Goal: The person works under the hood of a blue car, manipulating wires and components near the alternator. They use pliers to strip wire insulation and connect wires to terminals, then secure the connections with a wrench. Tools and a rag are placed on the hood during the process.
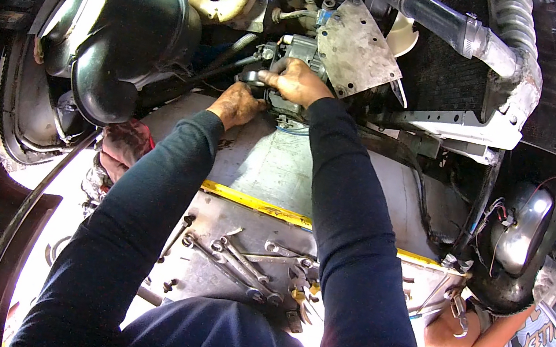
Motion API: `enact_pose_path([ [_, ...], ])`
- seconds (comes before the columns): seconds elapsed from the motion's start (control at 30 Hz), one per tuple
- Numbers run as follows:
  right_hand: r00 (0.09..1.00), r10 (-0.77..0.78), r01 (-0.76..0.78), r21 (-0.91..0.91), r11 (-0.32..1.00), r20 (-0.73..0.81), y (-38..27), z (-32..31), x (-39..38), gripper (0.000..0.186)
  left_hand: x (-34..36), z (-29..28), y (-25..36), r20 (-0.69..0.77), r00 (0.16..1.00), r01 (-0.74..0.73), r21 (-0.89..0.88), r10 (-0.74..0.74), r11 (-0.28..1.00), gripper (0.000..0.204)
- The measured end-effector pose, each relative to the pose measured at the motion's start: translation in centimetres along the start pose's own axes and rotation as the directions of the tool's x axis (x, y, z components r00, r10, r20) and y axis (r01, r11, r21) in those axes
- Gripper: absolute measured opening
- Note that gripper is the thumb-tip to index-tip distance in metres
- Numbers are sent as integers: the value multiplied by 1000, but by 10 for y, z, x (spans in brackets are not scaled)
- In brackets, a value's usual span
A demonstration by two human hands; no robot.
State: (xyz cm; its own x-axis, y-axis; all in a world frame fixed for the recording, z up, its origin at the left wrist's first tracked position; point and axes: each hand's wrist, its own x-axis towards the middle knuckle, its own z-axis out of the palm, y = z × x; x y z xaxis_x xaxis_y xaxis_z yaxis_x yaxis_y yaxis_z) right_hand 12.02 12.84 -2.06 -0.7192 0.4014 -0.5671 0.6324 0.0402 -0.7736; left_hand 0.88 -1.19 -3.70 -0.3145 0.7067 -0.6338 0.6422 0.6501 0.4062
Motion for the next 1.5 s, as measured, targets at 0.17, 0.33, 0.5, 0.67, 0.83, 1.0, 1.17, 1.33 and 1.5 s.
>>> enact_pose_path([
  [0.17, 924, 166, -214, -108, 971, -343, 6, 47, 20, 68, 2, -1, -2, 29, 988, -152, 142, 149, 978, 40],
  [0.33, 998, 56, -56, -437, 898, -12, 11, 27, 7, 68, -6, -3, -1, 14, 989, -147, 129, 146, 981, 34],
  [0.5, 982, -89, 163, -505, 847, 167, 13, -9, -29, 62, -2, 3, -3, 53, 983, -184, 188, 177, 965, 37],
  [0.67, 985, -125, 143, -171, 975, 116, 3, 0, -20, 59, 4, 9, -2, 78, 991, 111, -22, -109, 994, 50],
  [0.83, 997, -37, 31, -87, 996, -67, 15, 13, -8, 67, 4, 11, -4, 106, 982, 160, -15, -157, 987, 68],
  [1.0, 976, 110, -96, 85, 992, -190, 26, 43, 16, 88, 5, 12, -9, 222, 969, 110, -11, -105, 994, 69],
  [1.17, 1000, 21, -16, -385, 923, 8, 35, 24, 11, 80, -7, 11, -3, 164, 981, 101, 17, -102, 995, 66],
  [1.33, 973, -41, 184, -652, 735, 229, 20, -10, -26, 59, -33, -1, 16, 138, 986, 73, 136, -92, 988, 60],
  [1.5, 966, -94, 188, -402, 896, 242, -8, -8, -31, 60, -45, -6, 18, 117, 991, 35, 188, -58, 982, 56],
])
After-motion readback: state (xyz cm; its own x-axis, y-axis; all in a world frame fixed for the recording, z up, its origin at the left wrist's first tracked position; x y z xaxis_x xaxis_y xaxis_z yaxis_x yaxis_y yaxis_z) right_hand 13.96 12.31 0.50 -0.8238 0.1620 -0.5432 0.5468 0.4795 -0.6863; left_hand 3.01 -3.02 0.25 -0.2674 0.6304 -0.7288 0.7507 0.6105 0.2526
